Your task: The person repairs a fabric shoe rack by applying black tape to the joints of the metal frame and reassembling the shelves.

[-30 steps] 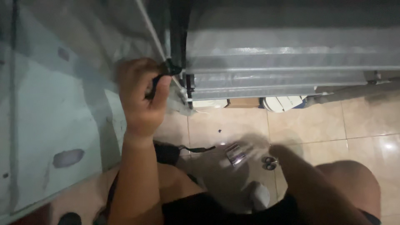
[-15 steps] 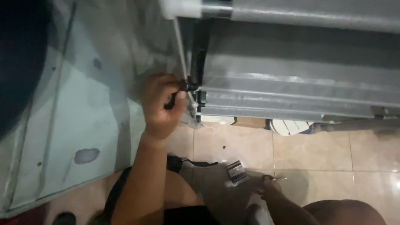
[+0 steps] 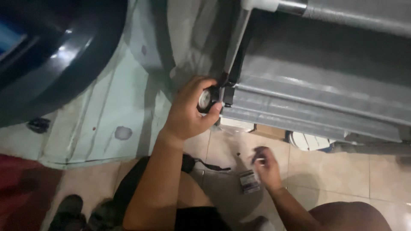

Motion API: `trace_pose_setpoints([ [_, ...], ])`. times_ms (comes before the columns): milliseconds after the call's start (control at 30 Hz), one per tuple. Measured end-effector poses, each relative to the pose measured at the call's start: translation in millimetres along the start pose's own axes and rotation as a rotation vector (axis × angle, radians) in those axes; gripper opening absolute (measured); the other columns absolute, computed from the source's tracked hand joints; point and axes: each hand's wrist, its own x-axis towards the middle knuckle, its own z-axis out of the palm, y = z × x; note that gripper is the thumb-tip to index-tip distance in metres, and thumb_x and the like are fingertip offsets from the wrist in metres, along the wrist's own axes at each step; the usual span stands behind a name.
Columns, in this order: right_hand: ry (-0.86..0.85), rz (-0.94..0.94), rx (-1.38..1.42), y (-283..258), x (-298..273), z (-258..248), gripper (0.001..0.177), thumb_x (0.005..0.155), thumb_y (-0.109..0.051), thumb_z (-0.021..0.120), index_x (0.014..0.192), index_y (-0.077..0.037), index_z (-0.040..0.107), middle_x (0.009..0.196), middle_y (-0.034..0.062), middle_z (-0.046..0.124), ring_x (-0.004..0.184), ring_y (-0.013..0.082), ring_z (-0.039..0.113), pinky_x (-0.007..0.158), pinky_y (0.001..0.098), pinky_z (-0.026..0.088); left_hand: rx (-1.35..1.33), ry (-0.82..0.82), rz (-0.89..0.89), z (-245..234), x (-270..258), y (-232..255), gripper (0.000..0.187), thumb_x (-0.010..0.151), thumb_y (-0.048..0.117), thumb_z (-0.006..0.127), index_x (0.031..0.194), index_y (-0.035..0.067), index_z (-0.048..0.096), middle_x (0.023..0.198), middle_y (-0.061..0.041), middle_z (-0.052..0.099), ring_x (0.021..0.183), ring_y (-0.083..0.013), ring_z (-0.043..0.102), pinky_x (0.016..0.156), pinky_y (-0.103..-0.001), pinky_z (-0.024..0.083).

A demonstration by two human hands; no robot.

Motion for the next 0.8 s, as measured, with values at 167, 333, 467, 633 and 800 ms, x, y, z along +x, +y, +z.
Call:
trace_pose_setpoints([
  [167,-0.638,-0.272,-0.197,-166.4,49.3,20.7,0.034,0.073,-0.031,0.066,0.091,-0.005,0.053,0.084,0.0051,0.054,0.073,0.0133,0.056,0.062,0.0237,0.047,-0.009,-0.043,0.003,-12.6,-5.4,10.1,0.041,0.077,0.011,0.066,0.113,0.002,0.048,0.107,-0.013,0.055,0.101,-0.0273,0.055,0.087,-0.033,0.044],
  [333,-0.706,-0.187,-0.538,-241.8,89.2,18.7,0.034,0.072,-0.041,0.06,0.082,-0.008,0.058,0.067,0.0021,0.059,0.06,0.0132,0.056,0.054,0.0272,0.045,-0.26,-0.028,-0.302,-13.4,-12.8,13.1,0.047,0.075,0.014,0.067,0.115,0.005,0.044,0.101,-0.008,0.055,0.096,-0.0162,0.056,0.083,-0.027,0.045],
  [467,-0.755,-0.218,-0.615,-257.8,96.4,19.9,0.033,0.073,-0.041,0.059,0.083,-0.01,0.061,0.068,0.0007,0.062,0.063,0.0113,0.059,0.058,0.0279,0.047,-0.304,0.009,-0.302,-14.3,-18.6,15.8,0.045,0.077,0.013,0.068,0.116,0.004,0.046,0.104,-0.007,0.057,0.098,-0.014,0.055,0.084,-0.026,0.045],
  [633,-0.746,-0.227,-0.648,-255.4,99.4,30.7,0.034,0.072,-0.04,0.062,0.086,-0.009,0.061,0.067,0.0041,0.06,0.061,0.0133,0.055,0.056,0.0288,0.045,-0.348,0.014,-0.387,-14.2,-21.5,18.5,0.048,0.076,0.014,0.066,0.119,0.004,0.049,0.098,-0.006,0.057,0.09,-0.0113,0.055,0.078,-0.024,0.047],
  [800,-0.74,-0.288,-0.578,-254.3,100.3,33.9,0.032,0.074,-0.035,0.064,0.091,-0.009,0.062,0.069,0.0048,0.058,0.063,0.0121,0.049,0.056,0.0281,0.042,-0.415,0.02,-0.325,-11.5,-23.5,14.6,0.04,0.079,0.015,0.064,0.115,0.002,0.053,0.106,-0.006,0.056,0.097,-0.0114,0.054,0.083,-0.024,0.044],
])
